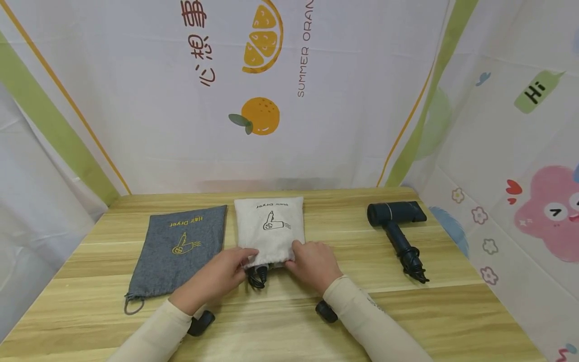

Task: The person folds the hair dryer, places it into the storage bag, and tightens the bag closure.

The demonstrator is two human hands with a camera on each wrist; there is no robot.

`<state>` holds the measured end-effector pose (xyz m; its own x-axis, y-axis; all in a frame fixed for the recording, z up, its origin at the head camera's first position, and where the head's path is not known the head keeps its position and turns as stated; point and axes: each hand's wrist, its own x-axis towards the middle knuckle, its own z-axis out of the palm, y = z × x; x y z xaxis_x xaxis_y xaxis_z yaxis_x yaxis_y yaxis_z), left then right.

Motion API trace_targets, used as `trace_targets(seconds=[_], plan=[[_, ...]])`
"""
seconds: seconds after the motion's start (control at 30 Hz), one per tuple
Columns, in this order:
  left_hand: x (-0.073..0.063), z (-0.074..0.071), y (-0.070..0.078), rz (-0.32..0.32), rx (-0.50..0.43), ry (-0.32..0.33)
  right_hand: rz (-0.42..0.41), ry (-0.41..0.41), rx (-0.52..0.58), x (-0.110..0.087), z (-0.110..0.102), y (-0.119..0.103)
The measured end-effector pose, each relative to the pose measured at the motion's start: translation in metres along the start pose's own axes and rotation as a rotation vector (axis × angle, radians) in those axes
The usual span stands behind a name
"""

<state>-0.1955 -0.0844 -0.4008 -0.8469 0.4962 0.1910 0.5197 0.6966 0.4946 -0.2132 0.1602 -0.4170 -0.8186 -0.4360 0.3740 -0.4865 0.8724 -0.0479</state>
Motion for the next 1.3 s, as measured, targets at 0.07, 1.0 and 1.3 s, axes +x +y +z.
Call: trace_targets(seconds=[0.07, 1.0, 1.3], plan=[[0.000, 0.002, -0.001, 0.000, 0.000, -0.002, 0.019, -0.020, 0.040, 0.000, 0.000, 0.001], [0.002, 0.009, 0.005, -0.150, 0.045, -0.111, 0.070, -0.267, 0.345, -0.007, -0.003, 0.020], [0.003, 0.006, 0.000, -0.112, 0.031, -0.080, 0.046, -0.230, 0.345, -0.004, -0.004, 0.019]])
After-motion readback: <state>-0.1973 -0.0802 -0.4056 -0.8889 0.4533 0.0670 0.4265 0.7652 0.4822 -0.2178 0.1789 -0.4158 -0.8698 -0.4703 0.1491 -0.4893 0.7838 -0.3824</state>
